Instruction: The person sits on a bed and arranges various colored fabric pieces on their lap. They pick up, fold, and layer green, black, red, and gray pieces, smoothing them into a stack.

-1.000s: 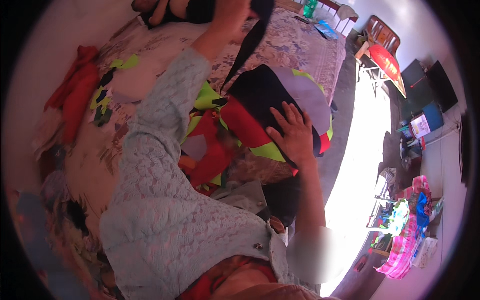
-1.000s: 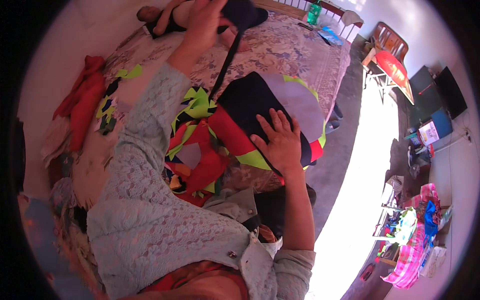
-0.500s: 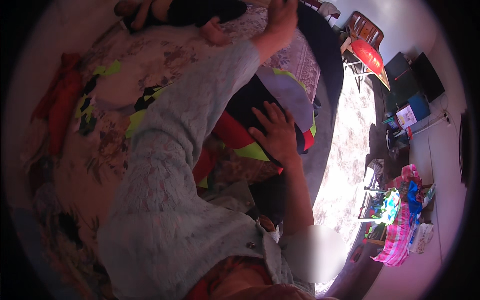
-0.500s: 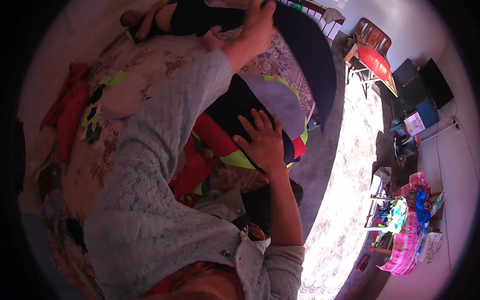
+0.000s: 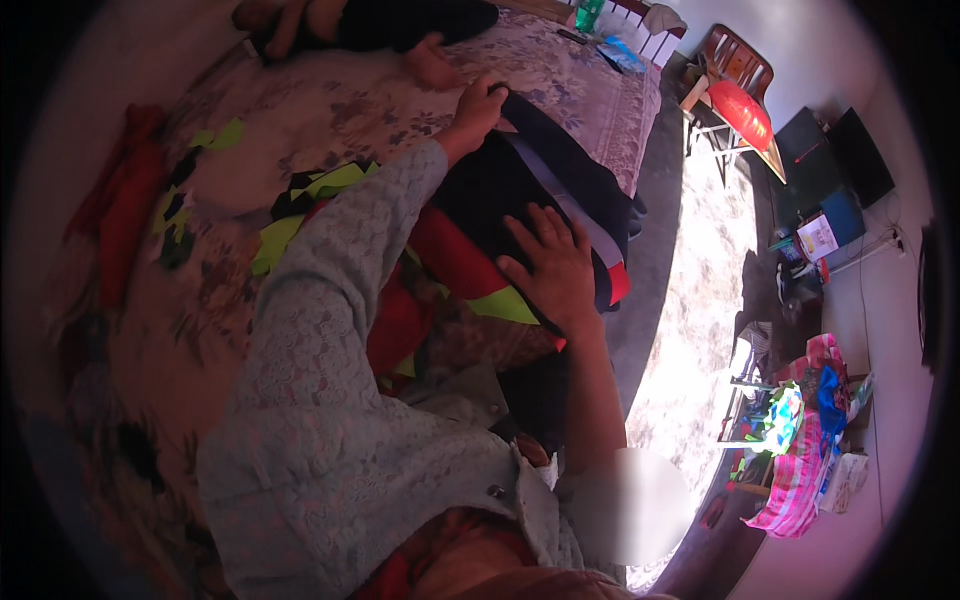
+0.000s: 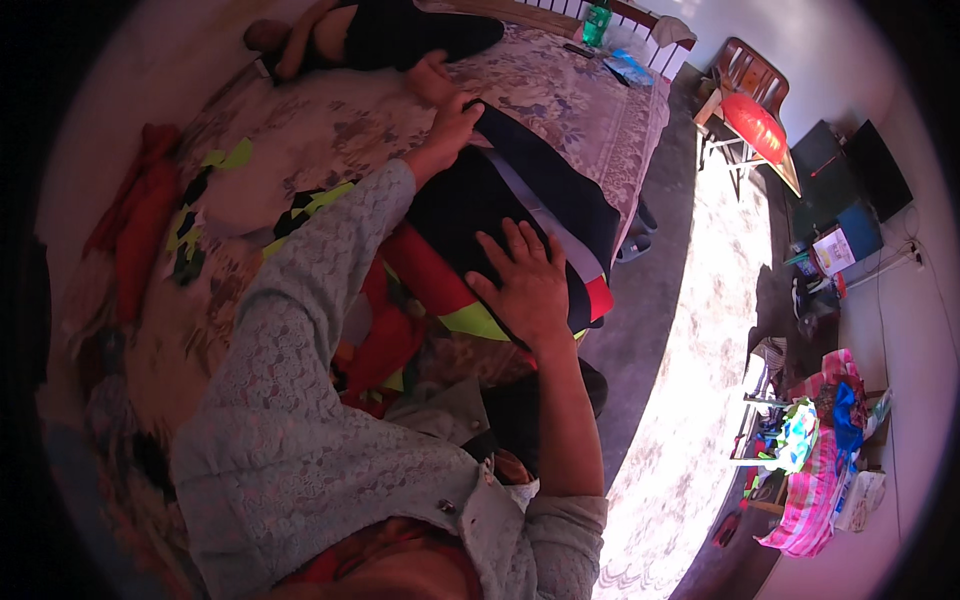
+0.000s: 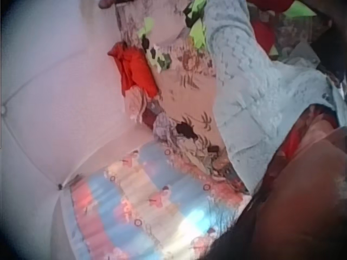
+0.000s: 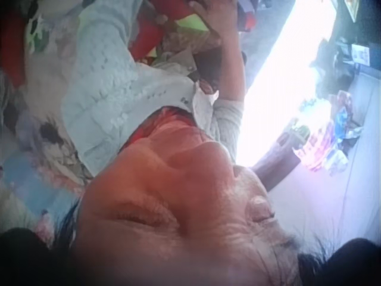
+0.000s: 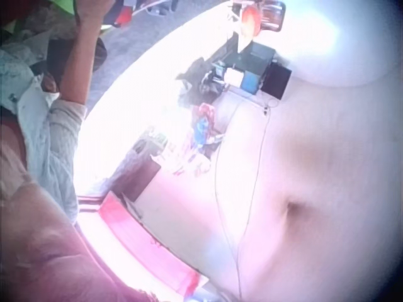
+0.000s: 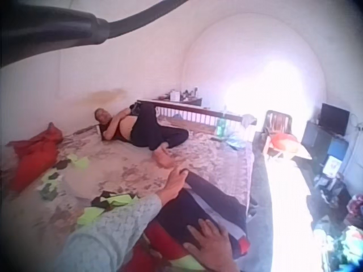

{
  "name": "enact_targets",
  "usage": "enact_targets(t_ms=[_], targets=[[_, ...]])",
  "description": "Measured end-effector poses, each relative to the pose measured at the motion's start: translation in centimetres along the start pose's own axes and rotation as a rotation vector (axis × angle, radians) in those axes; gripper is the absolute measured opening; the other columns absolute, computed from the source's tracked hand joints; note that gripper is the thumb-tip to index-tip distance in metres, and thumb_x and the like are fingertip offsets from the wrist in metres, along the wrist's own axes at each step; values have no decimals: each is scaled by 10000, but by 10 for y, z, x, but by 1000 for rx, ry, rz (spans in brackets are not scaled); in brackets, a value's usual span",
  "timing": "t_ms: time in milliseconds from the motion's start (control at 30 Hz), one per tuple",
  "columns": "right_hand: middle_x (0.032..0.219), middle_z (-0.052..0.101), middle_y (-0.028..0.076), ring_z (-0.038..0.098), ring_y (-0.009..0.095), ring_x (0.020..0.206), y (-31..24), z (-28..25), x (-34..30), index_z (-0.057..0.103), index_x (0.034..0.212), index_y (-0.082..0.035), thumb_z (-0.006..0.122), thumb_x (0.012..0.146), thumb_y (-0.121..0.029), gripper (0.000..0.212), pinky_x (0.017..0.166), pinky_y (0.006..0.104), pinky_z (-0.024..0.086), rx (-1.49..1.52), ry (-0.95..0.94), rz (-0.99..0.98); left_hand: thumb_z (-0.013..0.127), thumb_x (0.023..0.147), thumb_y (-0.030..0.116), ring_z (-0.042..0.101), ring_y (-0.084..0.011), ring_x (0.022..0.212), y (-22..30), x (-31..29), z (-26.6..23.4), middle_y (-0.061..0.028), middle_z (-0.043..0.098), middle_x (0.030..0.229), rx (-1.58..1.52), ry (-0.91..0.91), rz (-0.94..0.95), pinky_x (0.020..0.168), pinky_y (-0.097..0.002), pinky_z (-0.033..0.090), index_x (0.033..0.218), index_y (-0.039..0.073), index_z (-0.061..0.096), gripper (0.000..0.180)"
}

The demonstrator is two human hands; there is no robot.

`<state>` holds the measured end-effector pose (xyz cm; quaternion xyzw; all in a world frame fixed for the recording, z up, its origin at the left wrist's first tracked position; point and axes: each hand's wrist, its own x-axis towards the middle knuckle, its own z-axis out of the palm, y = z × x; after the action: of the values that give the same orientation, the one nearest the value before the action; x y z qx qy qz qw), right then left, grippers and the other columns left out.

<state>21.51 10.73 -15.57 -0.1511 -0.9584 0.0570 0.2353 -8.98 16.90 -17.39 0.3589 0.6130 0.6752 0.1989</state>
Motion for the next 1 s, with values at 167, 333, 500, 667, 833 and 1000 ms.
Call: enact_targets(t_ms=[167,333,500,667,833,1000], targets=[[1399,480,100,411,259,1325,3,1,-1,565,1305,-232,566,865,-513,522,1119,475,240,-21,20,-1,595,896,165,624,-257,986,10,-15,-5,-128,593,1073,456,126,121,819,-382,516,1157,26,496,312],[1391,487,104,419,263,1318,1,2,0,568,1303,-229,570,863,-510,522,1114,476,245,-34,25,-10,621,842,142,596,-312,1044,20,-39,-14,-147,594,1158,763,204,189,906,-399,457,1185,72,531,361],[1384,494,105,423,265,1314,0,1,-1,566,1306,-227,572,865,-505,521,1109,472,252,-50,23,-20,602,882,200,547,-308,1146,31,-61,-7,-132,571,1233,730,-259,545,960,-410,433,1238,118,540,371],[1387,489,116,418,275,1318,2,1,-1,562,1309,-203,582,862,-495,534,1103,480,254,-25,7,-22,548,930,302,522,-321,1179,30,-78,-1,-140,551,1269,861,-502,349,973,-427,423,1278,153,523,379],[1458,401,147,341,312,1376,26,-19,-4,500,1373,-180,590,860,-512,617,1103,511,232,206,-1,12,528,938,325,532,-332,1156,17,-75,-2,-136,558,1255,845,-473,373,962,-436,425,1272,162,524,372],[1528,289,142,233,309,1431,54,-32,-5,411,1437,-214,540,876,-571,678,1113,569,173,-133,-45,150,529,936,313,534,-345,1145,12,-75,-1,-142,562,1253,825,-456,408,963,-445,420,1264,156,530,364]])
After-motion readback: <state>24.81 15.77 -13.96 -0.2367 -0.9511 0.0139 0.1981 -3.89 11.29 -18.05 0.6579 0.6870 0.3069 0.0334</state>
